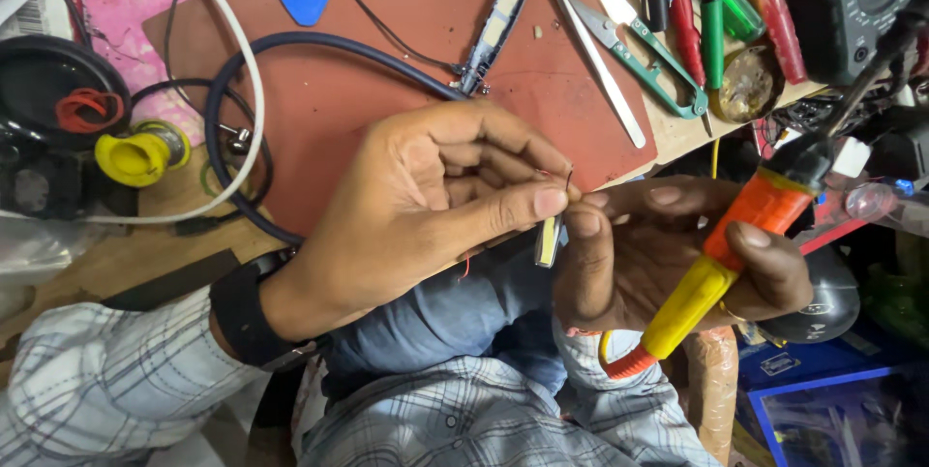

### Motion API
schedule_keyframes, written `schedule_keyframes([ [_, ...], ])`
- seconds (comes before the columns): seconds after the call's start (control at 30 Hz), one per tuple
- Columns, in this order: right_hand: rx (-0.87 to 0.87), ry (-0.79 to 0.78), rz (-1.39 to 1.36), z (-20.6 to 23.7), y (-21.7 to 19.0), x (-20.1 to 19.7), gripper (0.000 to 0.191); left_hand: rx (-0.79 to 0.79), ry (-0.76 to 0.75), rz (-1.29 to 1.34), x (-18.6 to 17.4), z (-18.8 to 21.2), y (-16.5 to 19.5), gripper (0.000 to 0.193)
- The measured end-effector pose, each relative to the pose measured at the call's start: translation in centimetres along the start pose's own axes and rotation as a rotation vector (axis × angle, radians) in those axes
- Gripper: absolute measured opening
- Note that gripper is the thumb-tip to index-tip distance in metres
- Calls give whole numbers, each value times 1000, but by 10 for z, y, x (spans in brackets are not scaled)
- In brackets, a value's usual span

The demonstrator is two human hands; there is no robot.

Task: The person strips a wire, solders it to a small component, and then solders the component to a circuit board. They use a soldering iron, pliers, and tape to complete the repair.

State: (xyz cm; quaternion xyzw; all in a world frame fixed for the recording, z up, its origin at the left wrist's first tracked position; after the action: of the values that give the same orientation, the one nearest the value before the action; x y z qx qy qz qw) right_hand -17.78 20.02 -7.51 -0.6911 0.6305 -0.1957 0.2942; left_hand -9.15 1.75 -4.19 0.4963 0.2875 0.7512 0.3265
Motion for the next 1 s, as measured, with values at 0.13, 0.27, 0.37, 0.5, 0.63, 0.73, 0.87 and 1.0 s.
schedule_keyframes([
  [0.13,-40,-8,-131,5,7,-9,40,-38,54,-49,0,3,4,21],
  [0.27,-71,-94,-398,-4,22,-13,35,-95,82,42,-5,7,4,17],
  [0.37,-67,-195,-652,-8,31,-5,40,-39,56,46,-8,5,4,15],
  [0.5,-383,128,-492,16,16,-9,51,-67,151,-20,-21,1,1,15],
  [0.63,-262,84,-283,35,15,-35,52,-36,178,-89,-33,-5,-2,15],
  [0.73,-39,73,-228,55,26,-53,46,2,183,-99,-36,-5,-4,13],
  [0.87,-76,264,-245,60,23,-58,43,10,212,-111,-36,-6,-5,12],
  [1.0,107,-320,-144,25,-3,-56,45,-1,242,-130,-37,-6,-3,11],
])
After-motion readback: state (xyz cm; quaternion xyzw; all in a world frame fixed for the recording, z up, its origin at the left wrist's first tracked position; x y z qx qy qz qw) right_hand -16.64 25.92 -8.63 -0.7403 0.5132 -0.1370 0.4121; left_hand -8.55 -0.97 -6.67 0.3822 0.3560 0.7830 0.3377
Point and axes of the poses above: each hand's wrist, its own z-axis away from the middle knuckle, its own x-axis out of the palm, y = z × x, the point moved 4 cm from there along -z, towards the middle knuckle, and after that the axes turned 11 degrees about -x, right-handed, at the moved point
